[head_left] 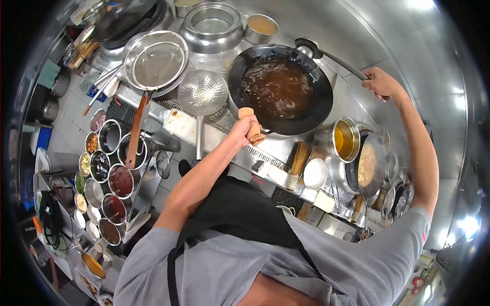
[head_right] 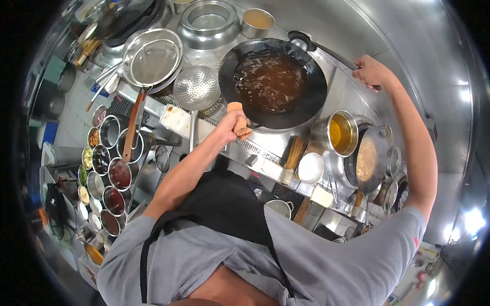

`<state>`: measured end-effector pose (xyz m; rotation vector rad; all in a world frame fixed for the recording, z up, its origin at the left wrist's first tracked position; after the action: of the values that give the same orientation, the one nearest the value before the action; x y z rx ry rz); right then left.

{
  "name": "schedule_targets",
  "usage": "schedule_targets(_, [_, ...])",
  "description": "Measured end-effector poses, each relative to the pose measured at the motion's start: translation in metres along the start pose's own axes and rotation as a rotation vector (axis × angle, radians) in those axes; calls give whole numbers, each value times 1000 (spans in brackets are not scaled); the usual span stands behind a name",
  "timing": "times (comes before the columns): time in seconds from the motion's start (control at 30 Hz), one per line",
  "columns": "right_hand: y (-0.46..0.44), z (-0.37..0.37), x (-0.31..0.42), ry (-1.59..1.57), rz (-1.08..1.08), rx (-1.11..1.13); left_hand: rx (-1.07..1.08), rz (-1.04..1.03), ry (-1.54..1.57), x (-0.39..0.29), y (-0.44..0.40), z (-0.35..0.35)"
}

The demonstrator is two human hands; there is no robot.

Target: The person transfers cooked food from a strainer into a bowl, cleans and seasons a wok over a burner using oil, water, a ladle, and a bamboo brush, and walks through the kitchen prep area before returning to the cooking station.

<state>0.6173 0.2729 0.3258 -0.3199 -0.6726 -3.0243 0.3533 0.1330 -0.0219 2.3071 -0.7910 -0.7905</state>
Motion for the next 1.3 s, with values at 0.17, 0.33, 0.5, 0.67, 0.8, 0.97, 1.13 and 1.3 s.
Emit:
schedule_targets(0.17, [5, 4, 43, 47, -7, 94, 2, -52, 32, -26, 31, 19])
schedule_targets(0.33, [14, -9, 98, 3, 10, 67, -7, -120, 66, -58, 75, 44])
schedule_targets(0.5, [4, -24, 149, -7, 40, 87, -28, -166, 131, -84, 101, 79])
schedule_targets(0.67, [-9, -39, 194, -26, 93, 56, -5, -166, 185, -106, 119, 110])
schedule_targets(0.8, [-14, -44, 242, 36, 73, 91, 31, -180, 189, -117, 119, 132])
schedule_targets(0.97, [-19, -45, 286, 141, 70, 59, 124, -127, 225, -129, 120, 151])
schedule_targets(1.13, [-27, -38, 310, 214, 43, 67, 69, -129, 268, -140, 135, 150])
schedule_targets(1.3, [-27, -38, 333, 251, 16, 97, 94, -84, 303, -146, 139, 152])
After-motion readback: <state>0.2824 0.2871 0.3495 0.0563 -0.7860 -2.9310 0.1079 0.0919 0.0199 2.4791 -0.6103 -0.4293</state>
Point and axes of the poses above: each hand's wrist, its own y-axis away from the middle knuckle, its own z-axis out of the back of the hand, x = y × z, the point moved 2 cm from there along -y, towards the middle knuckle, and after that the axes turned 4 degrees about -y, right-handed, at the moved point
